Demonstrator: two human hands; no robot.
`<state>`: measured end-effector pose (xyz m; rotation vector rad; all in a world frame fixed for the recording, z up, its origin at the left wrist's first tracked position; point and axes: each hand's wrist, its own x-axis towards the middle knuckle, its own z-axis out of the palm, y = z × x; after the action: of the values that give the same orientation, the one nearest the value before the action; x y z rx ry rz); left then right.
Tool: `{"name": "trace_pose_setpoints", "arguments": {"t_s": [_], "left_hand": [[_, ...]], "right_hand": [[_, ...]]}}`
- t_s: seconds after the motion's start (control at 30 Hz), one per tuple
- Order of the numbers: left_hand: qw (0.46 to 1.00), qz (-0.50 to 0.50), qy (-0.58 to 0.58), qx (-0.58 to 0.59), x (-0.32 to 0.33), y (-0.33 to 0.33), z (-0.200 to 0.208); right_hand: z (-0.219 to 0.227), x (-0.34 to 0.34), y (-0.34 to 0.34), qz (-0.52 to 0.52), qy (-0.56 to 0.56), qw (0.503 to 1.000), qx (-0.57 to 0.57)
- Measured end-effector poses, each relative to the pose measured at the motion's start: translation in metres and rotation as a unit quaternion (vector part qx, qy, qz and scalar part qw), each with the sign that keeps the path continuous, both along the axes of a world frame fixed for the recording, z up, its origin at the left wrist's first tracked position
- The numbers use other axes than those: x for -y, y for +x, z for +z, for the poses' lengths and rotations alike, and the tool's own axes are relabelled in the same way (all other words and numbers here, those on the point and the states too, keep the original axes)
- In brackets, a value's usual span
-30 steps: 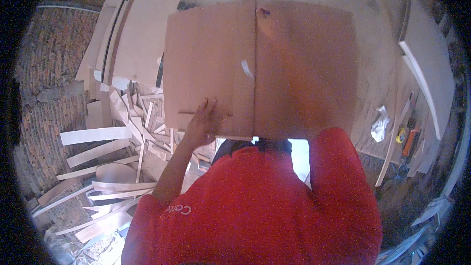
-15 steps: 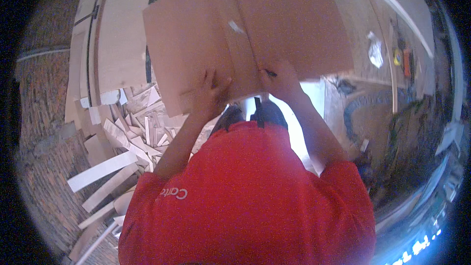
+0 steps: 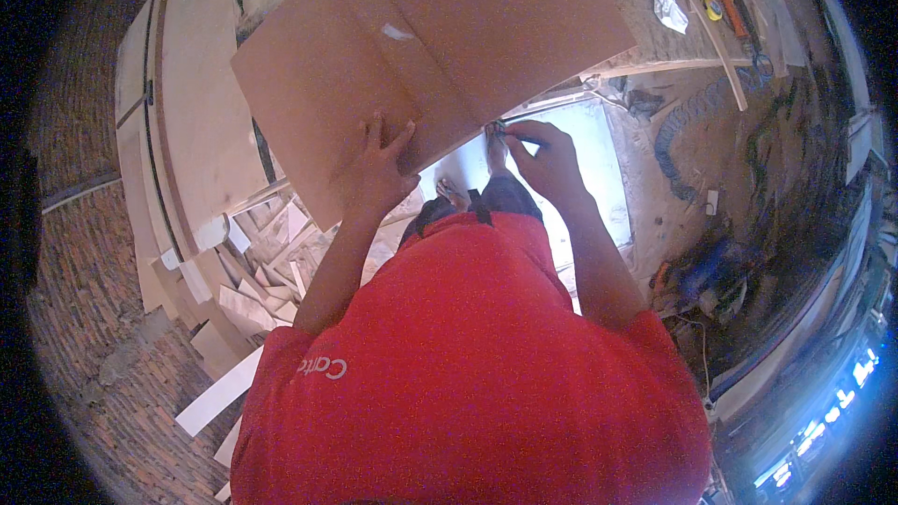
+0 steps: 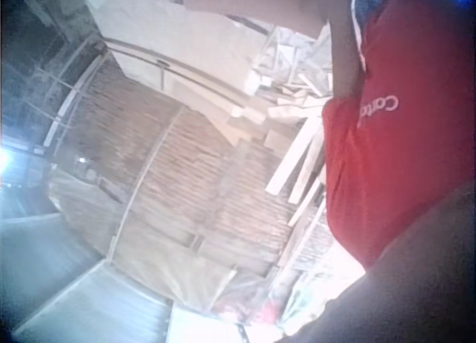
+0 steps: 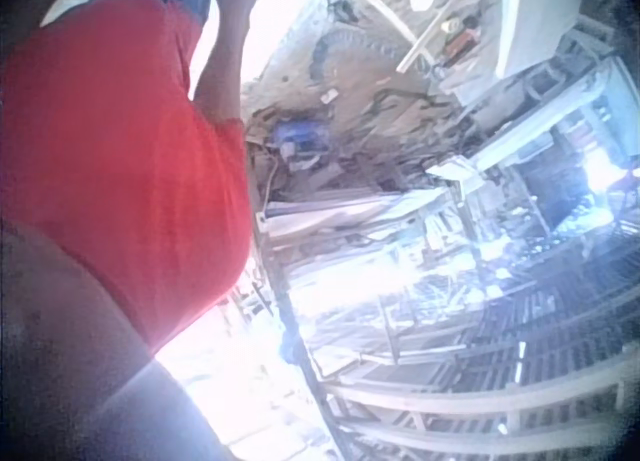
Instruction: The person measures and marks a large sheet of plywood using a tape measure and pencil, then aligns and attaches smaller wooden strips to its edges. They use a nail gun to fasten the strips and handle additional wood pieces and tools on the workbench.
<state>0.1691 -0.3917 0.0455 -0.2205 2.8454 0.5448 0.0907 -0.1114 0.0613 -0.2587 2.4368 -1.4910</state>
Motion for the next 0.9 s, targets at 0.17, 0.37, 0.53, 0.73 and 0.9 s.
{"name": "trace_pose_setpoints", "arguments": {"t_s": [0.17,0.37,0.53,0.73,0.9], "left_hand": [[0.999,-0.003,-0.032,-0.007,-0.002,-0.001,0.003],[0.999,0.01,-0.023,-0.026,0.0,0.002,-0.005],[0.999,0.046,0.019,0.004,-0.003,-0.003,0.011],[0.997,0.059,0.009,-0.038,-0.005,-0.001,0.002],[0.996,0.073,0.037,-0.033,-0.004,0.004,0.003]], "right_hand": [[-0.004,0.036,-0.042,0.066,0.014,0.998,-0.011],[-0.016,0.064,-0.095,0.179,0.071,0.981,-0.039],[-0.018,0.124,-0.174,0.227,0.085,0.969,-0.043],[-0.059,0.242,-0.289,0.058,0.072,0.989,-0.113],[-0.04,0.294,-0.326,0.086,0.025,0.993,-0.079]]}}
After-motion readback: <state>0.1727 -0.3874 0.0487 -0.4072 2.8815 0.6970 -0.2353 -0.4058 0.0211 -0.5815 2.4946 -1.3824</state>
